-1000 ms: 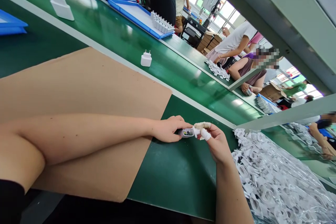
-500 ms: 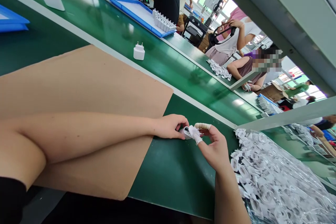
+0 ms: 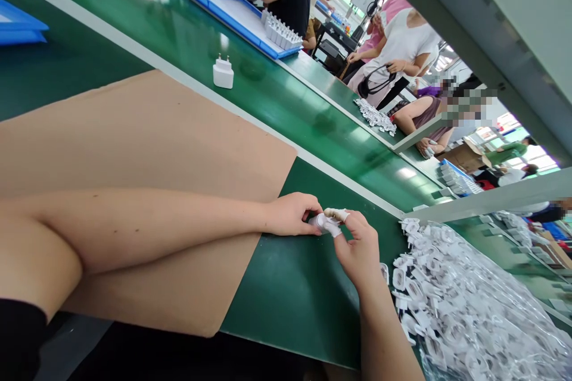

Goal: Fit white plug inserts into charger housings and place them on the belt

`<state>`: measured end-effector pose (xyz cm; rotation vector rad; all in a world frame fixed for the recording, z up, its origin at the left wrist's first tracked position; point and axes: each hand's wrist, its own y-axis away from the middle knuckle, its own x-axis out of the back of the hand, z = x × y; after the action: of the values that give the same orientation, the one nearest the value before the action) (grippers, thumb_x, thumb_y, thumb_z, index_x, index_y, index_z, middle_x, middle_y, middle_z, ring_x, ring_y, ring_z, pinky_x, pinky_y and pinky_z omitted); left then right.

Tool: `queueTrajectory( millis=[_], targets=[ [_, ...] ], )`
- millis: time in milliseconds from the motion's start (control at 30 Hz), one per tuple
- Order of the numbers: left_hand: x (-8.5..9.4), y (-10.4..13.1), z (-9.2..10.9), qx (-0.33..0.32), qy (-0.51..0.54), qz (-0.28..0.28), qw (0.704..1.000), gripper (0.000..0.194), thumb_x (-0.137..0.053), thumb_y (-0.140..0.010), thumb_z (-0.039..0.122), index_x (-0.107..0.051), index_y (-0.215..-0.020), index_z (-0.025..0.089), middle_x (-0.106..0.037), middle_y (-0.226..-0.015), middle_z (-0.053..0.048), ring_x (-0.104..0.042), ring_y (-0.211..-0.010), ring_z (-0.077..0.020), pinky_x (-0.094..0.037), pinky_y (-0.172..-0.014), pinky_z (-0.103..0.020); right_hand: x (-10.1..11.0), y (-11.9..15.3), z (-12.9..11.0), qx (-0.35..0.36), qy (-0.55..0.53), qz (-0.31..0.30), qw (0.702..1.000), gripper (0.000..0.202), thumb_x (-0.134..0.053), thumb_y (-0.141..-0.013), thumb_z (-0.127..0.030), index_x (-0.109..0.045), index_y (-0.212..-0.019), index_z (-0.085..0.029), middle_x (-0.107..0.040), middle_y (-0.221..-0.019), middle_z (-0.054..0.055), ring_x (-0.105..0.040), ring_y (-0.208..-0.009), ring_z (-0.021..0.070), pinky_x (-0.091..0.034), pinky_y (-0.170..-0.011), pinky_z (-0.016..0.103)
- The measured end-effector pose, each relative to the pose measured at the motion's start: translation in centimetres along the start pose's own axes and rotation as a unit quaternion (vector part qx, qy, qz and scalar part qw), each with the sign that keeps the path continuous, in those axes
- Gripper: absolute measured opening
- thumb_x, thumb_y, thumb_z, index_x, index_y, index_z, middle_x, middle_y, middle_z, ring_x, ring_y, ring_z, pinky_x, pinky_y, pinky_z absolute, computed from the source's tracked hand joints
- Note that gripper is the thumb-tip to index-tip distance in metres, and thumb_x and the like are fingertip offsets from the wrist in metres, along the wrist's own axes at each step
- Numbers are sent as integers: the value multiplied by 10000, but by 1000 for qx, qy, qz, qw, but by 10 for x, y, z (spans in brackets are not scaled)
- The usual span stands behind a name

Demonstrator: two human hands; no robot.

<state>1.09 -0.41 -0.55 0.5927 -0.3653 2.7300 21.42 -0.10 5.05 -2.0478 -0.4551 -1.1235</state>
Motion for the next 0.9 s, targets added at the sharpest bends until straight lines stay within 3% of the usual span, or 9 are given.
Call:
queueTrajectory(
  millis=[267,400,500,600,700,800,900],
  targets=[
    [-2,1,1,6,3,15,1000,315,-771,-773,473,-654,-786,182,-525,-747,28,-491,-661,-127,-364,-604,-257,-7,1,8,-8,78,-7,997,339,-544,-757,-71,-740,-978,-239,-751,-943,53,-673,-854,224,-543,-708,310],
    [-4,2,2,50,3,14,999,367,-776,-745,538,-669,-803,192,-536,-709,30,-492,-641,-138,-346,-577,-263,-7,4,10,-26,91,-26,995,334,-569,-752,-77,-758,-959,-259,-761,-957,33,-678,-883,208,-524,-756,289],
    [-6,2,2,69,-4,15,998,392,-772,-729,563,-667,-803,193,-545,-698,28,-494,-640,-146,-342,-574,-266,-5,2,4,-64,104,-52,991,304,-591,-756,-86,-767,-931,-262,-753,-912,19,-669,-846,195,-487,-706,274],
    [-9,2,1,61,-16,26,998,399,-754,-732,571,-676,-816,189,-551,-705,26,-490,-638,-145,-353,-584,-269,-4,-1,-3,-100,107,-64,987,292,-591,-766,-96,-773,-921,-265,-740,-879,10,-659,-820,190,-467,-676,273],
    [-11,2,0,39,-39,30,998,399,-716,-765,579,-684,-810,183,-557,-709,19,-491,-642,-147,-358,-594,-272,-7,1,-7,-120,84,-44,988,357,-573,-760,-77,-780,-973,-276,-757,-924,7,-675,-891,201,-501,-768,293],
    [-12,3,-2,11,-57,25,998,383,-679,-814,557,-721,-884,182,-596,-753,0,-510,-672,-157,-379,-616,-278,-13,7,-8,-176,4,-3,984,408,-596,-789,-116,-758,-1117,-296,-781,-1027,-9,-697,-943,198,-534,-859,314],
    [-12,5,-3,-1,-36,15,999,455,-673,-841,510,-712,-1164,191,-633,-802,-7,-529,-678,-160,-415,-639,-285,-18,12,-8,-210,2,21,977,421,-622,-793,-141,-739,-1172,-284,-783,-1060,11,-698,-972,217,-540,-888,344]
  ],
)
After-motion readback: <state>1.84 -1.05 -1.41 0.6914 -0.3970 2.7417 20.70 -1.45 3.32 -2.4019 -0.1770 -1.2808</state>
